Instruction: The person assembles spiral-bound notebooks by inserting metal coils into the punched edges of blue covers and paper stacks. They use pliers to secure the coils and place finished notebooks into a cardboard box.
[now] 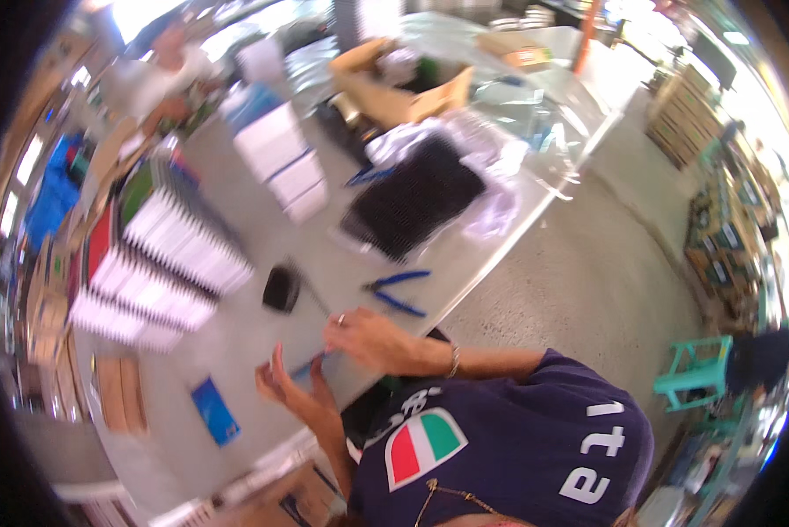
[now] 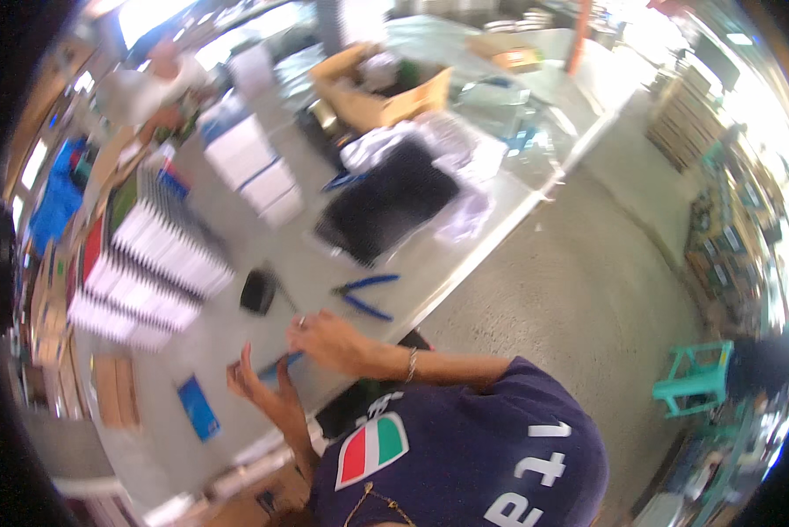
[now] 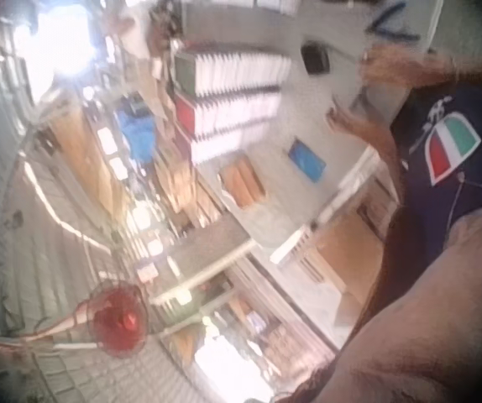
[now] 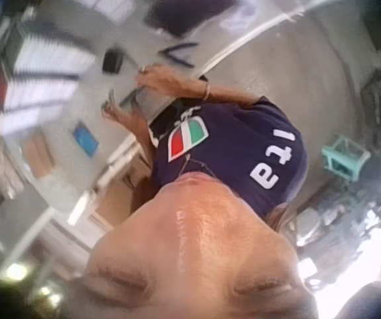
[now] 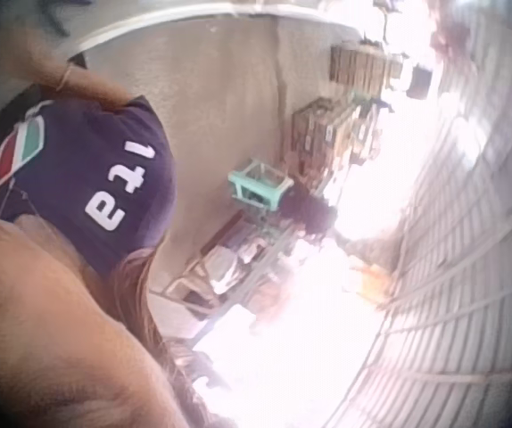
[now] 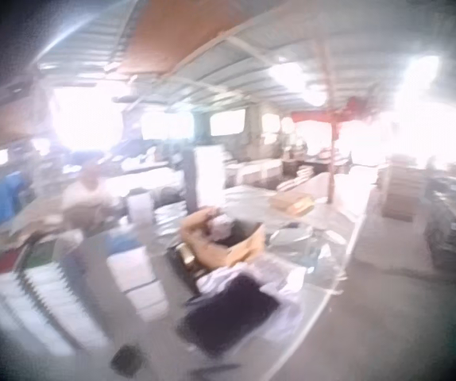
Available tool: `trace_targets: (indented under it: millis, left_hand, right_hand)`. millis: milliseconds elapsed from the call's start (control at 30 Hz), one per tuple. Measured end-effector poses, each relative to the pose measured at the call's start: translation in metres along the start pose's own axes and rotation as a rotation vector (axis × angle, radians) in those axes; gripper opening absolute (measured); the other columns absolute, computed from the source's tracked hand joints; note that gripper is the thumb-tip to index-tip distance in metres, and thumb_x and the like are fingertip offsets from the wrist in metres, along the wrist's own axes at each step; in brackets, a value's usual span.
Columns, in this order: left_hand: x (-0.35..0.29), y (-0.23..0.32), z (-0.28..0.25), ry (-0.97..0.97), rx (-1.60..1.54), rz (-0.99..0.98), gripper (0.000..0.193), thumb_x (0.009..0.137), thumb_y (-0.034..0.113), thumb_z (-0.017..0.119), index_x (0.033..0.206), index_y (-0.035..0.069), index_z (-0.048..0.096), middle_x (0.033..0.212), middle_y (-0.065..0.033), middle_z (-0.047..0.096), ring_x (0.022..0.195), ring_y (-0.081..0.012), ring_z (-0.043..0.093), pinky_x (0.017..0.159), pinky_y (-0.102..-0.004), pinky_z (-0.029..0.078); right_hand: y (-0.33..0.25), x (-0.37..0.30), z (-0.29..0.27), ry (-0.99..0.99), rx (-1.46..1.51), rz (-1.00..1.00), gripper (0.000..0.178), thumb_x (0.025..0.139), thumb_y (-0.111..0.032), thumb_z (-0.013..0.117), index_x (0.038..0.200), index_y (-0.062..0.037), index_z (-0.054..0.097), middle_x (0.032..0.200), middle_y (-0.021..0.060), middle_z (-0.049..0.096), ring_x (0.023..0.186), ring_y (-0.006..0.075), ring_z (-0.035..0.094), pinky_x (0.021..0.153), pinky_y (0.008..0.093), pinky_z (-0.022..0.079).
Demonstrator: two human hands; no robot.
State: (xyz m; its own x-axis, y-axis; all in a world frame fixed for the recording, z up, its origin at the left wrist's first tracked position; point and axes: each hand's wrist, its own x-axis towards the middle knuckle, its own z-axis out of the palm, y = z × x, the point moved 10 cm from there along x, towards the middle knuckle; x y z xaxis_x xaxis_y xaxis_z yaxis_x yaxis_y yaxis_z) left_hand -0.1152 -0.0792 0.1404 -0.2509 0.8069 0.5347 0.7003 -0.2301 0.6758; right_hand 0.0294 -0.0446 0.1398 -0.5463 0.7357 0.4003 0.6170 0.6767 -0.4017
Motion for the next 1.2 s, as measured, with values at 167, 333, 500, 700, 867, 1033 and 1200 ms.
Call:
trace_targets:
  millis: [167, 333, 500, 700, 867, 1033, 1200]
  left_hand:
    - [-0.006, -0.018, 0.006, -0.085, -0.025, -0.07, 0.058, 0.078, 0.022, 0.082, 0.124, 0.003, 0.052, 0.125, -0.0183, 0.049, 0.122, -0.0356, 0.041, 0.106, -0.0478, 0.031]
    - [-0.016, -0.033, 0.008, -0.236, -0.104, -0.059, 0.045, 0.084, 0.019, 0.077, 0.116, 0.002, 0.05, 0.12, -0.0188, 0.048, 0.116, -0.0355, 0.045, 0.104, -0.0451, 0.034]
    - [-0.01, -0.048, 0.002, -0.22, -0.109, 0.009, 0.043, 0.088, 0.022, 0.073, 0.115, 0.0, 0.048, 0.12, -0.0186, 0.047, 0.116, -0.0339, 0.044, 0.106, -0.0436, 0.033]
    - [0.015, -0.041, -0.009, -0.252, -0.116, 0.0, 0.039, 0.09, 0.021, 0.07, 0.113, 0.0, 0.046, 0.111, -0.0151, 0.044, 0.113, -0.0303, 0.043, 0.103, -0.0405, 0.034]
    - [0.013, -0.046, -0.016, -0.193, -0.173, -0.05, 0.039, 0.086, 0.021, 0.074, 0.106, 0.0, 0.047, 0.108, -0.0156, 0.044, 0.11, -0.0326, 0.044, 0.101, -0.044, 0.035]
    - [0.01, -0.035, -0.007, -0.256, -0.246, -0.103, 0.041, 0.085, 0.018, 0.075, 0.108, 0.001, 0.046, 0.112, -0.0147, 0.042, 0.113, -0.0305, 0.043, 0.104, -0.0417, 0.033]
    - [0.008, -0.056, 0.004, -0.245, -0.296, -0.062, 0.053, 0.075, 0.016, 0.082, 0.11, 0.004, 0.045, 0.111, -0.0115, 0.041, 0.11, -0.0263, 0.043, 0.1, -0.0384, 0.035]
  right_hand:
    - [0.007, 0.002, 0.003, -0.242, 0.305, 0.064, 0.022, 0.097, -0.022, 0.058, 0.106, -0.0031, 0.064, 0.106, 0.0163, 0.059, 0.106, 0.0337, 0.056, 0.091, 0.0418, 0.044]
    - [0.04, 0.04, 0.008, -0.145, 0.201, -0.06, 0.029, 0.094, -0.02, 0.062, 0.116, -0.0007, 0.061, 0.109, 0.0179, 0.059, 0.106, 0.0352, 0.054, 0.094, 0.0418, 0.044]
    - [0.095, 0.11, 0.075, -0.025, 0.182, 0.128, 0.075, 0.062, -0.045, 0.087, 0.116, -0.0038, 0.055, 0.117, 0.0255, 0.054, 0.113, 0.0447, 0.05, 0.096, 0.05, 0.044]
    - [0.105, 0.108, 0.1, 0.025, 0.05, 0.147, 0.068, 0.065, -0.037, 0.082, 0.115, -0.0041, 0.05, 0.139, 0.0266, 0.039, 0.129, 0.0435, 0.039, 0.108, 0.0546, 0.033]
    - [0.123, 0.107, 0.083, -0.063, -0.034, 0.194, 0.057, 0.064, -0.03, 0.079, 0.108, -0.0053, 0.053, 0.139, 0.0192, 0.043, 0.132, 0.0376, 0.037, 0.112, 0.0552, 0.026]
    - [0.121, 0.113, 0.074, -0.086, 0.083, 0.073, 0.053, 0.066, -0.032, 0.079, 0.106, -0.0053, 0.055, 0.135, 0.0178, 0.047, 0.132, 0.0338, 0.038, 0.113, 0.0521, 0.025]
    - [0.055, 0.079, 0.031, -0.474, 1.186, 0.112, 0.056, 0.083, -0.034, 0.077, 0.124, -0.0014, 0.056, 0.132, 0.0115, 0.053, 0.122, 0.0187, 0.049, 0.105, 0.0359, 0.037]
